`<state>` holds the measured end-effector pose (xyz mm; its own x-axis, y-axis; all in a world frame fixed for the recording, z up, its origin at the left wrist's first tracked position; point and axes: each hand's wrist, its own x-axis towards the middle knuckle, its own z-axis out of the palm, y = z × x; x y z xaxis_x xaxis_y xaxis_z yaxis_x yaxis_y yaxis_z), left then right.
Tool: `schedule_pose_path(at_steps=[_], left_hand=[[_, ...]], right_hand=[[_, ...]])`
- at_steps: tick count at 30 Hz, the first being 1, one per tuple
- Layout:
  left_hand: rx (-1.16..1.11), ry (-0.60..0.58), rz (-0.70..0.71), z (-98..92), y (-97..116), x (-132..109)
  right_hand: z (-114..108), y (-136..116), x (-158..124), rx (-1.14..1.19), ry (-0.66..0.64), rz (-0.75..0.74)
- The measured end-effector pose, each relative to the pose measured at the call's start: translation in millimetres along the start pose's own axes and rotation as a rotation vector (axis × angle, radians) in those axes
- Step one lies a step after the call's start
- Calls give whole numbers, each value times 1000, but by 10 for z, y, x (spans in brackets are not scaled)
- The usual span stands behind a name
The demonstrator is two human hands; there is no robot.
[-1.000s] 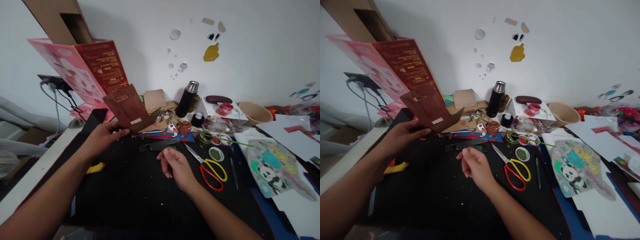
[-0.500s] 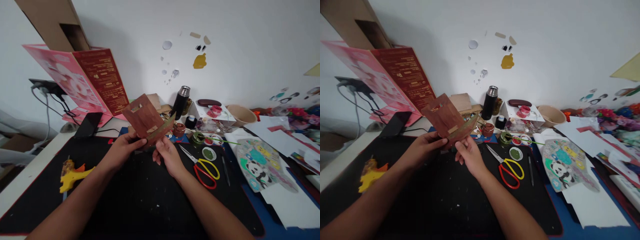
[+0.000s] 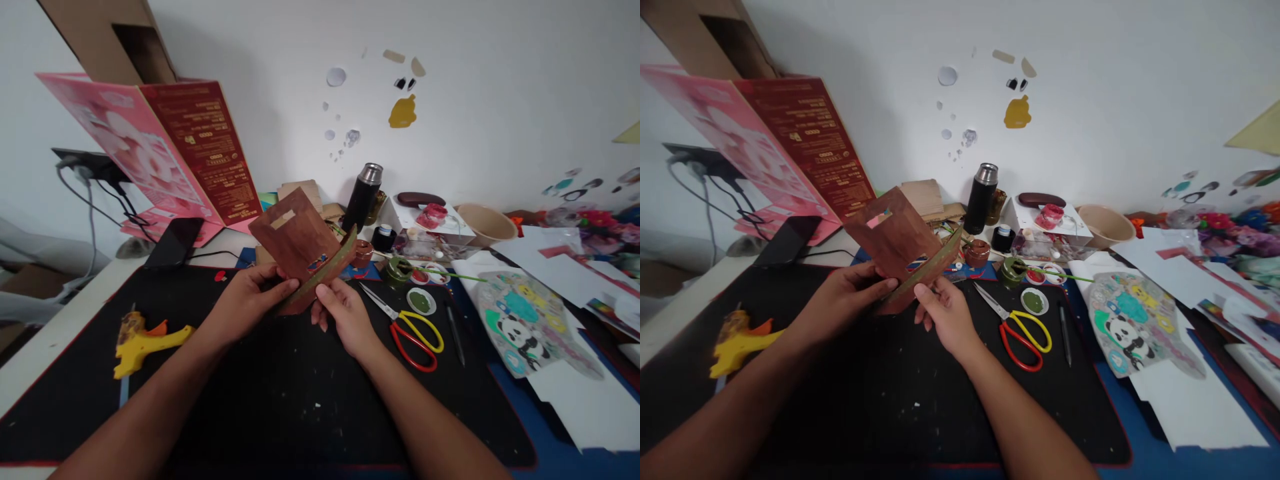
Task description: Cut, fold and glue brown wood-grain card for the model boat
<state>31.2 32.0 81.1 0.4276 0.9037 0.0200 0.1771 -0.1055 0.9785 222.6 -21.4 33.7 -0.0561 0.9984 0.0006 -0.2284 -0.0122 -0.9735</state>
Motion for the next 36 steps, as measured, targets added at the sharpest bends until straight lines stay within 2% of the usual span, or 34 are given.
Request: schedule_pose_path(at_steps=[10,24,32,36], left_hand=[[20,-13,71,55,-17,-13],[-55,19,39,122,-97,-19],[-69,-25,69,96,-13,-74],[31,-45,106,106,15,-77]], right_hand=[[-31,24,2,3,-2,-3],[-37,80,13,19,-6,2],[-43,36,4,35,-38,-4],[-47,46,7,31,-23,-28]])
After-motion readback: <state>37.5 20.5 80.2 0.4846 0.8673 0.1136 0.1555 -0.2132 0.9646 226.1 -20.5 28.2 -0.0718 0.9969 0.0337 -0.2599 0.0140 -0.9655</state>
